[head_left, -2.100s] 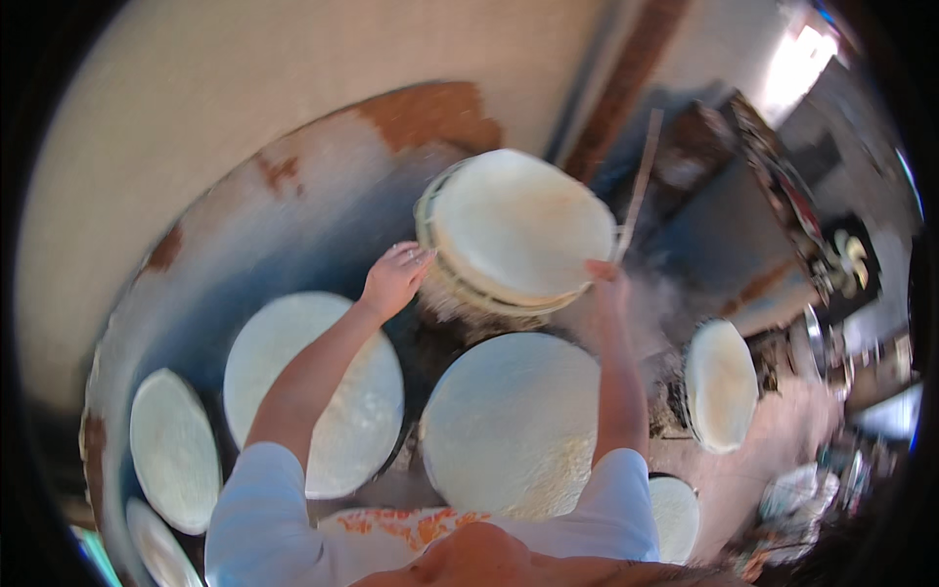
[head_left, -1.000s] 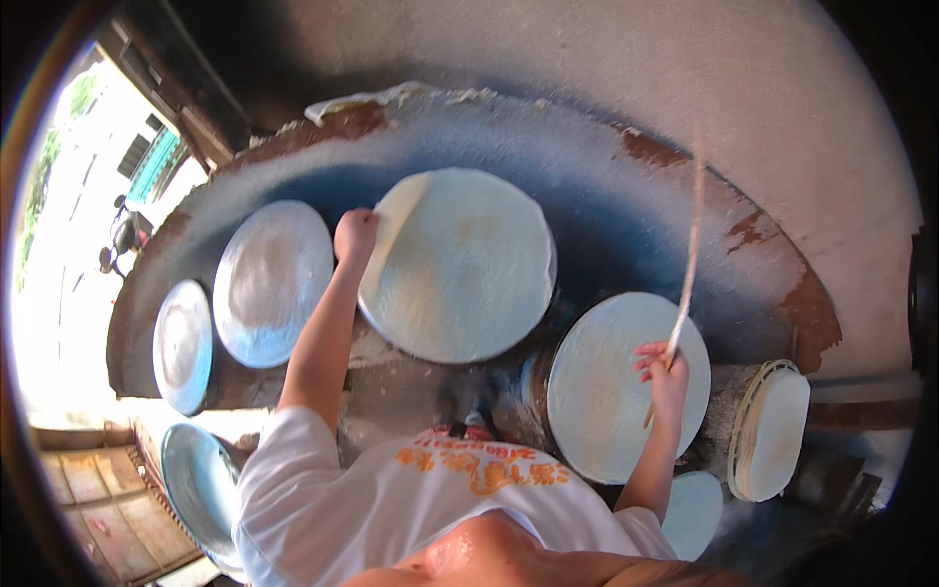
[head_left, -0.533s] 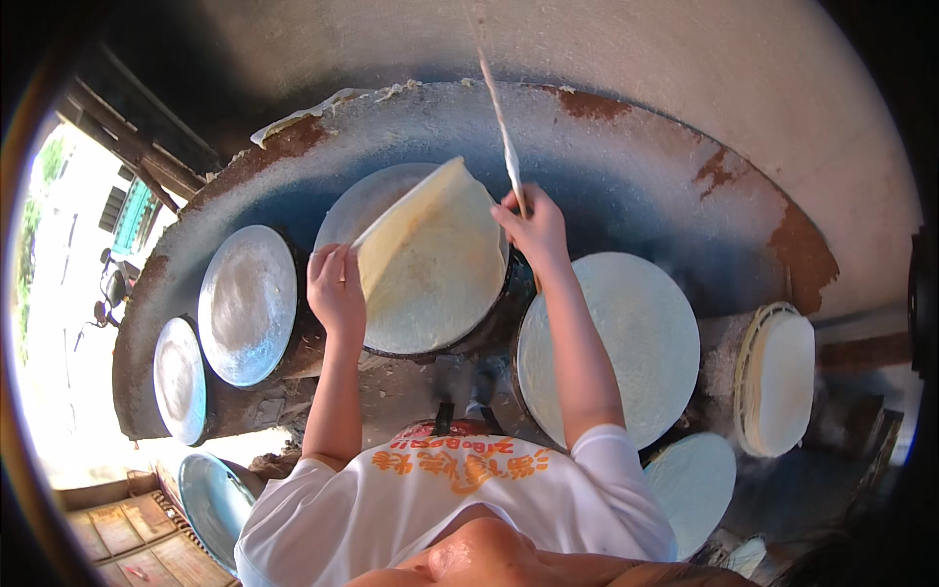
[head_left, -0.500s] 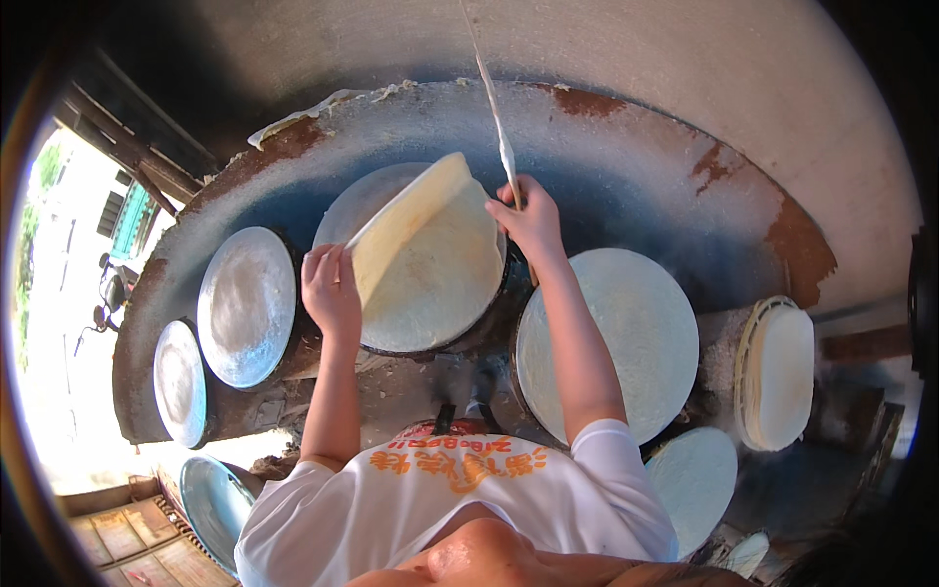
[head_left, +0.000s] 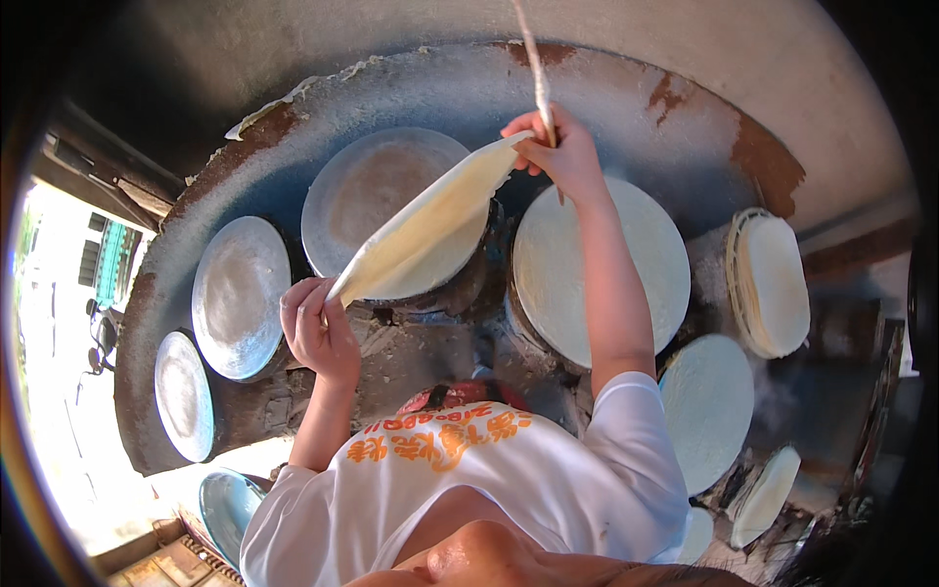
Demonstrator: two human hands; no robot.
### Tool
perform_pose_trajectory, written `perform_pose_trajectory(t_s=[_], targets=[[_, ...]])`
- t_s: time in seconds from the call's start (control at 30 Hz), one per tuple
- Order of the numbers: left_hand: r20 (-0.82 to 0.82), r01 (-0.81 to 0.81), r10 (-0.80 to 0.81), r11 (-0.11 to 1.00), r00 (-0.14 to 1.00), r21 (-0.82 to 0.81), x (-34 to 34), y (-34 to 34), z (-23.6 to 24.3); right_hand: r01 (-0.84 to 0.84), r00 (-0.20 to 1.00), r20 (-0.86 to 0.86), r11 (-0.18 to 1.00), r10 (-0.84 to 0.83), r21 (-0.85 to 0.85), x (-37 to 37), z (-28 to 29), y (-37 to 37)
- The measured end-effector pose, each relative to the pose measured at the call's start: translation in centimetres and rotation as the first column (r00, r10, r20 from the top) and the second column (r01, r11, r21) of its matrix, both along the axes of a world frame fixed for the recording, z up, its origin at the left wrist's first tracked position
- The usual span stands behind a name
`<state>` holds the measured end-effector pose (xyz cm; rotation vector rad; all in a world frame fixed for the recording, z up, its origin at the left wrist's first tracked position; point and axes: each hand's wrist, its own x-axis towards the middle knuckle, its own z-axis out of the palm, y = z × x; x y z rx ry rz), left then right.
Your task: The person pours batter onto circular heated plates using a ladle, spreads it thin, and then uses a stick to peel off and stack the cooked crepes.
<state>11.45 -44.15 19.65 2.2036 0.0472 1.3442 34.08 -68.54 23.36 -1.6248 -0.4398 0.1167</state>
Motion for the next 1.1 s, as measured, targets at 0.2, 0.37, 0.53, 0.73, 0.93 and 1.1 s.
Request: perform_pose_trajectory(t_s=[0.2,0.37,0.53,0.73,0.93,1.1], targets=[[0.136,0.272,-0.292,0.951,0.947,0.146,-1.6,-2.6,3.9,0.394,0.917,0.036,0.916,-0.397,0.076,-13.0,1.3,-10.3],[0.010,0.405,-0.448,0.817,0.894,0.411,-0.7,-7.1,8.7,0.664,0.748,-0.104,0.742,-0.656,0.092,-27.6,1.9,-17.6],[-0.211,0.881,-0.856,0.454,0.472,0.130,-0.5,-24.2,11.8,0.792,0.607,-0.127,0.610,-0.784,0.020,-39.9,1.7,-31.0],[0.168,0.974,-0.981,0.133,0.102,0.185,-7.5,-54.0,16.3,0.973,0.201,0.304,0.225,-0.931,0.046,-53.0,11.1,-55.9],[0.021,0.919,-0.991,-0.115,-0.132,0.377,-16.1,-78.0,1.7,0.986,-0.017,-0.019,-0.020,-1.000,0.166,-72.0,2.1,-70.0],[-0.343,0.984,-0.923,-0.155,-0.178,-0.093,-22.2,-94.4,-11.6,0.847,-0.528,0.001,-0.527,-0.849,-0.062,-78.5,-16.7,-80.0]])
